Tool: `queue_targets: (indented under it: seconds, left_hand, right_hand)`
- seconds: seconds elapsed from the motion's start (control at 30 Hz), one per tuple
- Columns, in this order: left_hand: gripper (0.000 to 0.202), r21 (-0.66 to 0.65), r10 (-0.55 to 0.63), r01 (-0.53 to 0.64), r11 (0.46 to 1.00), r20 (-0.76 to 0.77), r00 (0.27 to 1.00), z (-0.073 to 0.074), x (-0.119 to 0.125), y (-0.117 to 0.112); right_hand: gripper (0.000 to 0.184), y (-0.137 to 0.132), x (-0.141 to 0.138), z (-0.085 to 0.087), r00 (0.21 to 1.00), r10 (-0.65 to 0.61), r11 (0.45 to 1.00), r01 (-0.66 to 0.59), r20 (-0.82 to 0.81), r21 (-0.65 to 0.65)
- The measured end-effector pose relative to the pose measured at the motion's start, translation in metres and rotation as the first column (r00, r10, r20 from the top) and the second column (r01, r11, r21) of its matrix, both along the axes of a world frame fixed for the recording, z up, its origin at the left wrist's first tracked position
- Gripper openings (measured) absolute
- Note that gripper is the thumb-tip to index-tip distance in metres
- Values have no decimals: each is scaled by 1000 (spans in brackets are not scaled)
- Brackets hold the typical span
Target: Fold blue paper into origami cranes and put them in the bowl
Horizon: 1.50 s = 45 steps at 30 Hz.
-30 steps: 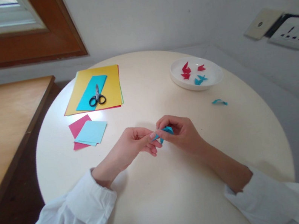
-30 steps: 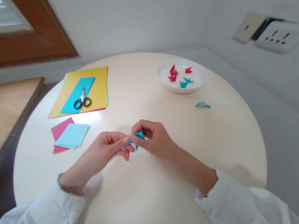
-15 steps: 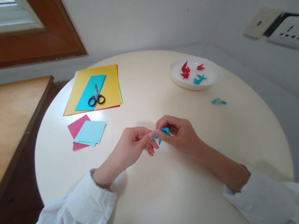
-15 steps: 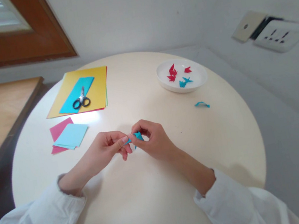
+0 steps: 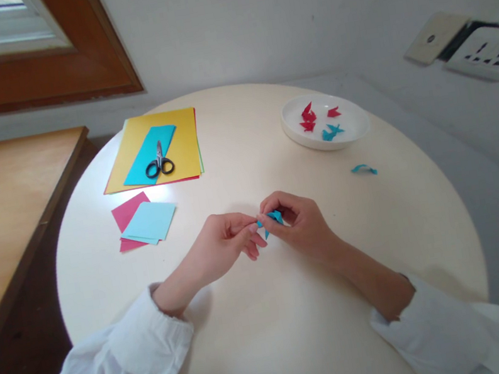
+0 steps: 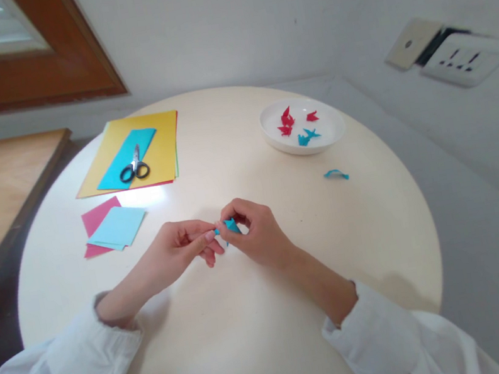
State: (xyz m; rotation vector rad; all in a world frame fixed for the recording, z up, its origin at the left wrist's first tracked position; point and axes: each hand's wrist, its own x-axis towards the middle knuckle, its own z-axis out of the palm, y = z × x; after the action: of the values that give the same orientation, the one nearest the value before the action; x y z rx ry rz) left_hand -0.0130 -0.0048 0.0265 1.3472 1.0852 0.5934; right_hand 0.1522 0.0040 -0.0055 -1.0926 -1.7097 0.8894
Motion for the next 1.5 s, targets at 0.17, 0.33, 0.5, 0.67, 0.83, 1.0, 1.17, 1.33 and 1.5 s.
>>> queue_targets:
  seconds: [0.17,0.33,0.5,0.67,0.83,1.0,1.17,1.33,1.5]
  left_hand:
    - [18,-19,26,-25,999,17,1000,1,1,-1]
    - [13,-54,43,-40,998,65,997,-1,1,0]
    - [10,-155,106,-86,984,123,987,-7,4,0]
    - [11,-182,128,-96,979,175,976,-9,6,0]
    - [15,-80,158,-150,985,92,983,-9,7,0]
    - [26,1,181,-181,983,64,981,-12,6,2]
    - [29,-52,231,-227,972,88,969,-15,8,3]
    - [36,-35,249,-247,968,76,965,-17,9,2]
    - [33,54,270,-270,961,11,963,-16,9,2]
  right_hand:
    - [10,0,0,-1,1000,-1,1000,1,-12,0]
    - [10,0,1,-6,998,34,999,-33,-53,15]
    - [8,0,0,-7,999,39,999,-39,-5,37]
    - [8,0,-1,-10,1000,9,999,-10,30,48]
    - [9,-1,-1,-9,997,-26,974,7,78,225]
    - [4,0,1,-6,969,-203,896,124,144,425]
    - [6,2,2,-7,961,-200,891,96,192,445]
    - [9,2,0,-7,965,-158,916,63,211,397]
    - [9,1,-1,-6,958,-161,905,48,237,422]
